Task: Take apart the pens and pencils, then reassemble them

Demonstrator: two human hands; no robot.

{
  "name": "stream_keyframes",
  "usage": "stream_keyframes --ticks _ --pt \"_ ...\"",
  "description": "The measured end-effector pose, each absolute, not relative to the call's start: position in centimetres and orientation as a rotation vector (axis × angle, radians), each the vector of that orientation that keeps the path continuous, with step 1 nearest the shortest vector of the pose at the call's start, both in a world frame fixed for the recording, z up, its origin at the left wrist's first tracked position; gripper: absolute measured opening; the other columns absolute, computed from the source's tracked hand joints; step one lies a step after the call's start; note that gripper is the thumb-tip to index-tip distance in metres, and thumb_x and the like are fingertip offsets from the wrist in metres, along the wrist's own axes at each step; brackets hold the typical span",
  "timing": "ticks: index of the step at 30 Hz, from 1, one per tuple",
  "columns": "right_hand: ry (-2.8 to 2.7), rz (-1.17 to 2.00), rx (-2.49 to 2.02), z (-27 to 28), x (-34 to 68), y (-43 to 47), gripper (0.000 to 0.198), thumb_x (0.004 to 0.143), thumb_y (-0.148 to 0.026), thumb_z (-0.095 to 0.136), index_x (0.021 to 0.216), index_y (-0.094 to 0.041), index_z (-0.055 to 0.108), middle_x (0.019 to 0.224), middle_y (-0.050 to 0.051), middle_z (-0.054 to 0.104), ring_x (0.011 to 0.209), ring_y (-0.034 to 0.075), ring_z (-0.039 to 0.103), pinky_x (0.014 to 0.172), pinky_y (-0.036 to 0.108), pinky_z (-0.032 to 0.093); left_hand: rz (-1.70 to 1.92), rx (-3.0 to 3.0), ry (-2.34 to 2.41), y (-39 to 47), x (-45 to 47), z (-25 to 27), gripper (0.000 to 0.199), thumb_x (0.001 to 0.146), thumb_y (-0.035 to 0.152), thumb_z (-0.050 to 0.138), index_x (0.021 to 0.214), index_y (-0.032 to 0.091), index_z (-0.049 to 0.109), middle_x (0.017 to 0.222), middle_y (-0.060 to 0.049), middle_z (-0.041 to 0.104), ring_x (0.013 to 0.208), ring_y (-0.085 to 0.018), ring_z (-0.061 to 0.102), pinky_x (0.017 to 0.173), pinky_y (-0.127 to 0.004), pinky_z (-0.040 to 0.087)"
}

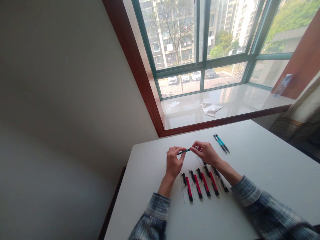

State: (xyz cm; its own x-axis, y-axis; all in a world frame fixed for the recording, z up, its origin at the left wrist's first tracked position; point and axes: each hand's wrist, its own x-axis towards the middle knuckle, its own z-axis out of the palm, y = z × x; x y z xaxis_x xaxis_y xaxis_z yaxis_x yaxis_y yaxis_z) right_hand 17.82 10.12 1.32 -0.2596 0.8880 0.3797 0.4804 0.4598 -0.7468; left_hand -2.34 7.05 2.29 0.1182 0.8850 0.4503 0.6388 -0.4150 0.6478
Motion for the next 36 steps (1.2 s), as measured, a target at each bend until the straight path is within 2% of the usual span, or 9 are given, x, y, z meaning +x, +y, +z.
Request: stream_keyframes --ticks 3,7,11,15,19,24,29,31,36 --pt "-1.913 0.656 -1.116 1.40 17.71 9.98 0.027 0.095 -0.048 0.061 0.099 -0.022 0.067 0.085 0.002 0.074 0.059 0.014 0.060 0.061 0.027 0.048 1.179 2.106 1.499 7.00 -2.35 2.33 0.015 0.093 0.020 0.065 0.099 0.028 0.076 0.102 -0.002 0.077 0.103 -0.025 0.064 0.095 -0.043 0.048" --pt "-1.932 0.630 -1.142 1.41 17.72 9.92 0.027 0.096 -0.047 0.060 0.088 -0.022 0.068 0.069 -0.001 0.068 0.056 0.014 0.058 0.061 0.027 0.046 1.173 2.111 1.510 6.99 -2.37 2.34 0.015 0.093 0.020 0.065 0.099 0.028 0.076 0.102 -0.002 0.076 0.102 -0.025 0.064 0.094 -0.043 0.047" --pt "-1.931 0.653 -1.119 1.40 17.73 9.93 0.023 0.094 -0.045 0.063 0.096 -0.023 0.068 0.079 0.000 0.072 0.058 0.014 0.060 0.061 0.026 0.047 1.173 2.121 1.522 6.99 -2.37 2.32 0.014 0.093 0.020 0.066 0.098 0.028 0.076 0.102 -0.002 0.076 0.101 -0.025 0.064 0.094 -0.043 0.047" --pt "-1.934 0.609 -1.150 1.43 17.71 9.91 0.026 0.095 -0.046 0.061 0.085 -0.022 0.068 0.066 -0.001 0.067 0.055 0.014 0.057 0.060 0.027 0.045 1.166 2.126 1.518 6.98 -2.40 2.29 0.014 0.093 0.020 0.066 0.098 0.028 0.076 0.102 -0.002 0.076 0.101 -0.025 0.064 0.093 -0.043 0.047" --pt "-1.932 0.658 -1.099 1.47 17.75 9.91 0.021 0.094 -0.042 0.062 0.097 -0.023 0.067 0.082 0.001 0.073 0.059 0.013 0.060 0.062 0.026 0.047 1.157 2.123 1.517 6.98 -2.42 2.24 0.014 0.094 0.021 0.065 0.099 0.028 0.076 0.102 -0.002 0.076 0.102 -0.025 0.064 0.094 -0.043 0.046" --pt "-1.936 0.639 -1.159 1.40 17.83 9.98 0.030 0.097 -0.047 0.058 0.083 -0.022 0.066 0.069 -0.001 0.069 0.056 0.014 0.058 0.060 0.027 0.046 1.153 2.119 1.514 6.99 -2.38 2.25 0.014 0.094 0.020 0.065 0.099 0.028 0.076 0.102 -0.002 0.076 0.102 -0.024 0.063 0.094 -0.043 0.046" --pt "-1.932 0.662 -1.080 1.38 17.76 9.88 0.021 0.094 -0.042 0.062 0.101 -0.023 0.066 0.083 0.001 0.073 0.059 0.013 0.059 0.061 0.026 0.048 1.156 2.122 1.523 7.05 -2.47 2.14 0.015 0.093 0.020 0.065 0.099 0.029 0.076 0.102 -0.002 0.076 0.102 -0.024 0.063 0.094 -0.043 0.047" --pt "-1.938 0.636 -1.081 1.31 17.73 9.88 0.020 0.094 -0.041 0.061 0.096 -0.022 0.067 0.080 0.001 0.073 0.058 0.013 0.058 0.062 0.027 0.048 1.155 2.122 1.520 7.10 -2.52 2.05 0.015 0.094 0.021 0.064 0.099 0.028 0.076 0.102 -0.003 0.076 0.102 -0.025 0.063 0.093 -0.044 0.048" --pt "-1.932 0.602 -1.148 1.09 17.83 10.05 0.033 0.095 -0.050 0.058 0.083 -0.021 0.068 0.069 0.001 0.071 0.055 0.014 0.054 0.058 0.027 0.043 1.142 2.131 1.510 7.13 -2.56 1.96 0.015 0.094 0.023 0.064 0.100 0.029 0.076 0.103 -0.003 0.076 0.102 -0.025 0.063 0.094 -0.044 0.049"
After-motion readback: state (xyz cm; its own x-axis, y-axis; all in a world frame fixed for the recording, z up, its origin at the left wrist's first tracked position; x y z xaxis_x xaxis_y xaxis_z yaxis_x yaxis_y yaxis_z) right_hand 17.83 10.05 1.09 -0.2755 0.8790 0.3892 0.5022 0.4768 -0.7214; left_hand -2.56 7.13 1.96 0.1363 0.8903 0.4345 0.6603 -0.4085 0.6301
